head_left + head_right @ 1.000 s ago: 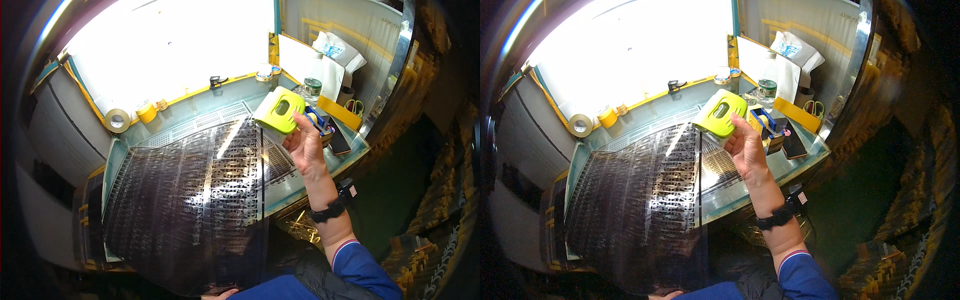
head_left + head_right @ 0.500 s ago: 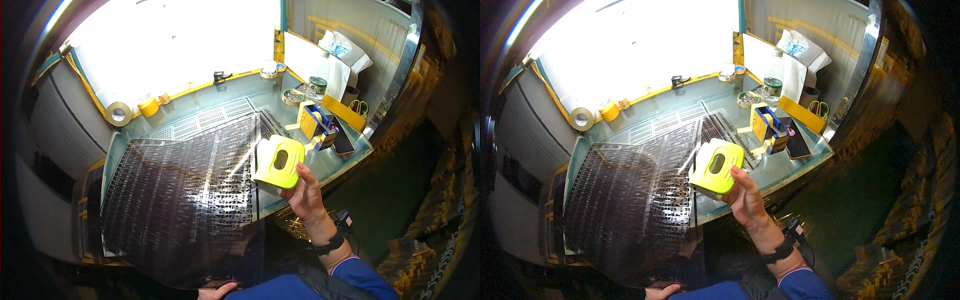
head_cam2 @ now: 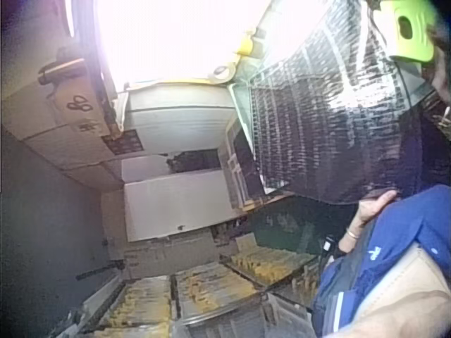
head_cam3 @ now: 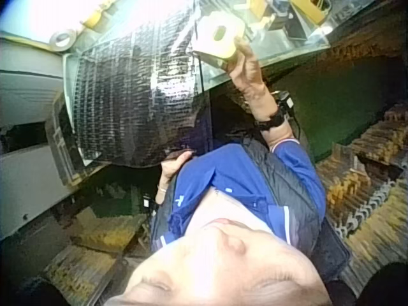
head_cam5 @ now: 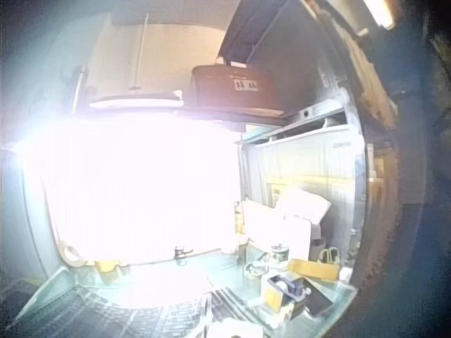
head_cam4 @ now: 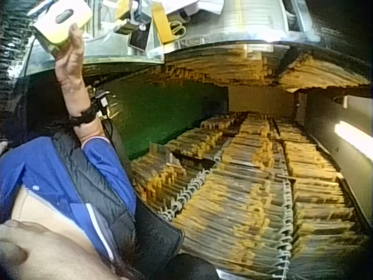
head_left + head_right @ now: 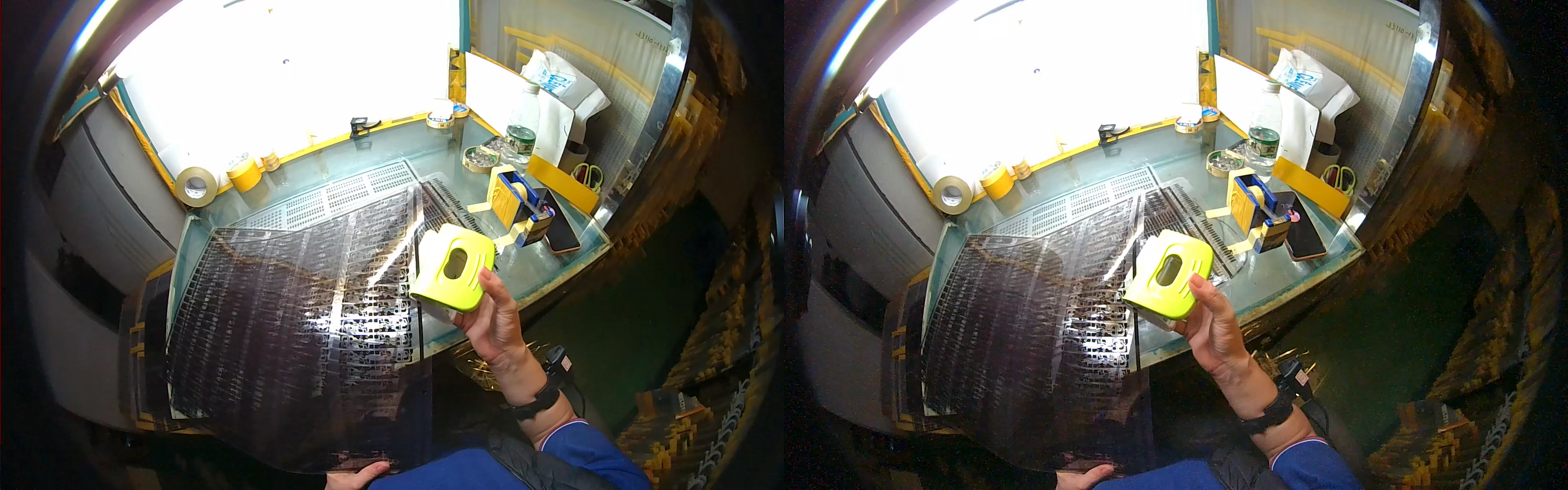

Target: The recorder is inspecting or scanning a flexible sheet of solar cells using a handheld scanner on a light table.

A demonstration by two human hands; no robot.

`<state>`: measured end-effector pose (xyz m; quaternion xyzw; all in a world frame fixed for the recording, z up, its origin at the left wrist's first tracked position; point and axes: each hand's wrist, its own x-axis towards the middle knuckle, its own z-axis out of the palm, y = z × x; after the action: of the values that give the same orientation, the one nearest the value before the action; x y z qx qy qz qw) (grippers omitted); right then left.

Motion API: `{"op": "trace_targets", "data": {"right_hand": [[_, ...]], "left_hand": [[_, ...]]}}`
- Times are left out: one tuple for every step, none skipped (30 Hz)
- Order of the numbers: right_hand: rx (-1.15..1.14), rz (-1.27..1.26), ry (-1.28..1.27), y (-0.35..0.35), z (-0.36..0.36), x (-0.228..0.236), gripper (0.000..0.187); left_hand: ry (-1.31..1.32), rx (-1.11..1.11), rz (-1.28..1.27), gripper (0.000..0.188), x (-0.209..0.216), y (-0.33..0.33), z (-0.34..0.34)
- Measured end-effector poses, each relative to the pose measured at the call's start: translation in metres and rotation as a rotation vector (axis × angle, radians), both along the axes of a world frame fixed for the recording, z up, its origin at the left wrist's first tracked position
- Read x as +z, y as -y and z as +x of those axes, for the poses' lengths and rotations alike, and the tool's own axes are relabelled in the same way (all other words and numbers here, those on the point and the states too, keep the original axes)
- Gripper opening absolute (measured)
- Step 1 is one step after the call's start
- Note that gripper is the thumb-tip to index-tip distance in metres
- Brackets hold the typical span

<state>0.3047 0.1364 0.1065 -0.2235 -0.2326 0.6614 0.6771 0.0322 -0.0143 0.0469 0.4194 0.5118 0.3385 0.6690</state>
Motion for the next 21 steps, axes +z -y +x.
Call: {"op": "trace_targets", "data": {"right_hand": [[-0.003, -0.003, -0.003, 0.000, -0.001, 0.000, 0.052], [-0.002, -0.003, -0.003, 0.000, -0.003, 0.000, 0.052], [-0.016, -0.012, -0.012, 0.000, -0.003, 0.000, 0.050], [-0.031, -0.021, -0.021, 0.000, -0.004, 0.000, 0.049], [-0.030, -0.021, -0.021, 0.000, -0.004, -0.002, 0.049], [-0.038, -0.039, -0.010, -0.001, -0.003, -0.005, 0.047], [-0.046, -0.057, 0.002, -0.001, -0.001, -0.009, 0.045], [-0.047, -0.057, 0.001, -0.002, 0.002, -0.014, 0.045], [-0.048, -0.065, 0.052, -0.003, 0.005, -0.017, 0.043], [-0.050, -0.073, 0.102, -0.003, 0.007, -0.019, 0.042], [-0.053, -0.073, 0.102, -0.002, 0.008, -0.016, 0.042], [-0.046, -0.045, 0.103, -0.002, 0.006, -0.011, 0.043], [-0.041, -0.016, 0.105, -0.001, 0.006, -0.007, 0.044], [-0.041, -0.017, 0.106, -0.001, 0.008, -0.007, 0.044], [-0.109, -0.025, 0.074, 0.001, 0.012, -0.007, 0.045], [-0.177, -0.032, 0.044, 0.003, 0.017, -0.007, 0.046], [-0.228, -0.060, 0.067, 0.008, 0.026, -0.008, 0.048], [-0.204, -0.062, 0.060, 0.014, 0.031, -0.008, 0.046], [-0.209, -0.085, 0.049, 0.018, 0.035, -0.012, 0.044], [-0.195, -0.104, 0.036, 0.022, 0.034, -0.017, 0.043], [-0.155, -0.098, 0.044, 0.027, 0.030, -0.019, 0.043]], "left_hand": [[0.000, 0.001, 0.000, 0.016, 0.000, 0.000, 0.000], [-0.019, -0.002, 0.029, 0.015, 0.002, 0.000, 0.000], [-0.037, -0.004, 0.058, 0.015, 0.003, 0.000, 0.000], [-0.037, -0.004, 0.058, 0.015, 0.003, 0.000, 0.000], [-0.046, -0.012, 0.072, 0.013, 0.004, 0.000, -0.001], [-0.056, -0.021, 0.087, 0.012, 0.004, -0.001, -0.001], [-0.056, -0.022, 0.086, 0.012, 0.006, -0.001, 0.000], [-0.068, -0.059, 0.107, 0.012, 0.009, -0.002, 0.000], [-0.079, -0.097, 0.129, 0.012, 0.010, -0.003, 0.000], [-0.079, -0.099, 0.129, 0.012, 0.006, -0.002, -0.001], [-0.050, -0.106, 0.100, 0.012, -0.002, -0.001, -0.004], [-0.022, -0.109, 0.069, 0.013, -0.005, -0.001, -0.005], [-0.022, -0.108, 0.069, 0.013, -0.007, -0.001, -0.006], [-0.032, -0.095, -0.005, 0.014, -0.007, -0.001, -0.006], [-0.041, -0.082, -0.075, 0.016, -0.007, -0.002, -0.005], [-0.038, -0.081, -0.072, 0.016, -0.005, -0.004, -0.004], [0.000, -0.070, -0.102, 0.017, -0.003, -0.008, -0.003], [0.034, -0.037, -0.131, 0.019, 0.000, -0.009, -0.003], [0.034, -0.009, -0.123, 0.019, -0.001, -0.013, -0.004], [0.183, 0.025, -0.065, 0.018, -0.003, -0.016, -0.005], [0.332, 0.063, 0.002, 0.019, -0.001, -0.021, -0.005]]}}
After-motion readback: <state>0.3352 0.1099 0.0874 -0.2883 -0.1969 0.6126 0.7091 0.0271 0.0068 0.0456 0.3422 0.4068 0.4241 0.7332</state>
